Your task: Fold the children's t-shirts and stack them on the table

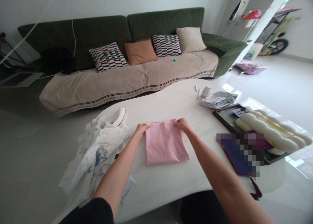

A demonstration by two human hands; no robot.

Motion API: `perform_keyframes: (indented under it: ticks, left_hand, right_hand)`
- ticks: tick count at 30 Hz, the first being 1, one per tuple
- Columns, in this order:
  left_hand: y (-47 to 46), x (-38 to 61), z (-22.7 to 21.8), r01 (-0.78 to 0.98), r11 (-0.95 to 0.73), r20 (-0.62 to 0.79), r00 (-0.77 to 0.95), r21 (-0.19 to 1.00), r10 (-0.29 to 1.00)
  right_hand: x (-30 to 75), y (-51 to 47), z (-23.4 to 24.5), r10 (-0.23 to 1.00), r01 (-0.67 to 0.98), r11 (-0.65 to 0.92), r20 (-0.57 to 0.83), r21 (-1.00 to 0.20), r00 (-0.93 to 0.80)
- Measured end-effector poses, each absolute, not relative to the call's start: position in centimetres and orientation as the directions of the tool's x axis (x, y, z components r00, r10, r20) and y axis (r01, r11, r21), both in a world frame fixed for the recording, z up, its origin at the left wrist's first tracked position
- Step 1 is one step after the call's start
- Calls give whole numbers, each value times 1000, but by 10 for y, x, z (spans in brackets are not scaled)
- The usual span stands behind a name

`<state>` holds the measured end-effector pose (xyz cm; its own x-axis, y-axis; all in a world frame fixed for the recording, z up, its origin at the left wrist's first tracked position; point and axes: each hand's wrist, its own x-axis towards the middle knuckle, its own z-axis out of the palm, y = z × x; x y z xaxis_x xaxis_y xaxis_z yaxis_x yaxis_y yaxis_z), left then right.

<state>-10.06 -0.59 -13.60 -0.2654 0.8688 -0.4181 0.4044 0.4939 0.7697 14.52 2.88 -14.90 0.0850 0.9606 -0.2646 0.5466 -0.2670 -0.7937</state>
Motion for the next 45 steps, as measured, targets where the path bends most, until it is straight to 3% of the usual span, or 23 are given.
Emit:
perform_keyframes:
  ticks: [2, 4, 7, 9, 12, 15, 18, 20, 22, 24, 26, 29, 32, 35, 38, 41, 45]
  left_hand:
    - [-6, -104, -114, 350, 485, -446, -190, 802, 875]
    - [-14, -109, -81, 268, 397, -387, -93, 878, 917]
    - [-43, -107, -19, 194, 101, -116, 67, 976, 991]
    - [-72, -94, 19, 304, -99, 63, 126, 948, 990]
    - [-116, -56, 50, 531, -232, 137, 213, 815, 967]
    - [-145, -14, 36, 563, -312, 60, 419, 765, 906]
    - [-152, 3, -11, 476, -369, -21, 634, 798, 773]
    - [-139, -5, -50, 522, -361, -58, 625, 773, 779]
    - [-111, -23, -83, 648, -304, -49, 467, 698, 883]
    - [-76, -42, -107, 766, -223, -2, 281, 603, 960]
    - [-44, -56, -122, 862, -99, 2, 113, 498, 994]
    - [-26, -69, -134, 910, 20, -28, -9, 414, 1000]
    - [-55, -77, -147, 905, 51, -43, -36, 422, 998]
    - [-115, -79, -164, 855, 41, -23, -34, 517, 999]
    - [-163, -71, -170, 805, -51, 158, -54, 591, 986]
    - [-174, -56, -162, 818, -208, 319, 31, 537, 947]
    - [-149, -39, -157, 869, -296, 246, 210, 396, 946]
  right_hand:
    - [149, 30, -131, 960, 488, -256, -279, -835, 28]
    - [158, 30, -104, 968, 412, -216, -249, -885, -27]
    - [172, 27, -57, 983, 270, -106, -142, -957, -117]
    - [178, 23, -33, 979, 71, -4, -18, -997, -202]
    - [180, 19, -26, 962, -186, 78, 123, -980, -245]
    - [188, 12, -50, 997, 10, -9, -10, -1000, -71]
    - [210, -7, -81, 971, 250, -170, -119, -953, 206]
    - [219, -32, -97, 941, 307, -213, -111, -928, 319]
    - [210, -65, -107, 930, 387, -199, -49, -900, 365]
    - [181, -101, -116, 961, 530, -86, 70, -844, 266]
    - [144, -132, -125, 985, 652, 151, 165, -743, -40]
    - [110, -157, -138, 945, 761, 317, 122, -566, -303]
    - [126, -150, -146, 948, 837, 308, 71, -453, -310]
    - [163, -133, -148, 959, 882, 283, 76, -376, -275]
    - [180, -128, -146, 938, 885, 344, 75, -314, -338]
    - [168, -136, -144, 931, 898, 363, 135, -248, -339]
    - [138, -145, -152, 949, 936, 283, 206, -209, -240]
